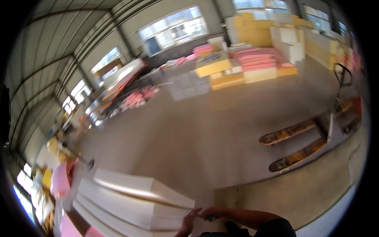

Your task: The person measures a pink foam sheet with a tape measure, then uses a hydraulic guillotine cutter to trim and cut the foam into smaller rectangular pieces. The person repeatedly positions the foam, operates the cutter, and removes the cut pieces.

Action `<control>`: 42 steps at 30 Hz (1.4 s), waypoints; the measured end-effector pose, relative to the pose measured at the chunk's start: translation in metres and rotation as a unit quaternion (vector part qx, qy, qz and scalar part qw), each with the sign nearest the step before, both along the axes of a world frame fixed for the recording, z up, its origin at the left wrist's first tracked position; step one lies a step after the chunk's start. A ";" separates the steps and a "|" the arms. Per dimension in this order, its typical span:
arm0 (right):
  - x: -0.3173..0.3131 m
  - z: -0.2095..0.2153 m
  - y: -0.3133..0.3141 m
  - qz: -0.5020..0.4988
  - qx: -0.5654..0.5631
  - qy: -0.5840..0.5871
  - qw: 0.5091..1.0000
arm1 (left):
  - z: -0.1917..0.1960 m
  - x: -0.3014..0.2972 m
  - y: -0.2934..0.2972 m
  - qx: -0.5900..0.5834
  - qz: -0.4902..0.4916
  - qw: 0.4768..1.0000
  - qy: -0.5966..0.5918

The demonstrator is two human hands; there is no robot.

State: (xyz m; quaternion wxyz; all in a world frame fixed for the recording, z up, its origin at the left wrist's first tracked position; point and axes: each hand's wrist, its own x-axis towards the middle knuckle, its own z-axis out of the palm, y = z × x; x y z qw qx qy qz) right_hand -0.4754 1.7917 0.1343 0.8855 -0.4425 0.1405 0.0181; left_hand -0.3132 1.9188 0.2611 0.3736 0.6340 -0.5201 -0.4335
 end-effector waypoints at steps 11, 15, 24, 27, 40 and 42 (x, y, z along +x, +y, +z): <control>0.027 -0.005 -0.118 -0.122 -0.064 0.000 0.990 | -0.023 0.024 -0.209 0.030 -0.232 0.939 -0.250; 0.109 0.011 -0.206 -0.010 -0.139 0.052 0.989 | -0.080 0.116 -0.257 -0.017 -0.097 0.988 -0.117; 0.193 0.019 -0.425 0.004 -0.132 0.194 0.972 | -0.029 0.251 -0.469 0.104 0.044 0.987 -0.115; 0.194 0.019 -0.492 0.032 -0.282 0.250 0.926 | -0.009 0.271 -0.544 0.125 0.120 0.984 -0.031; 0.199 -0.075 -0.845 0.114 -0.687 0.151 0.701 | -0.176 0.370 -0.902 0.022 -0.254 0.917 -0.306; 0.211 -0.099 -0.909 0.036 -0.725 0.089 0.682 | -0.226 0.427 -0.914 0.047 -0.261 0.874 -0.407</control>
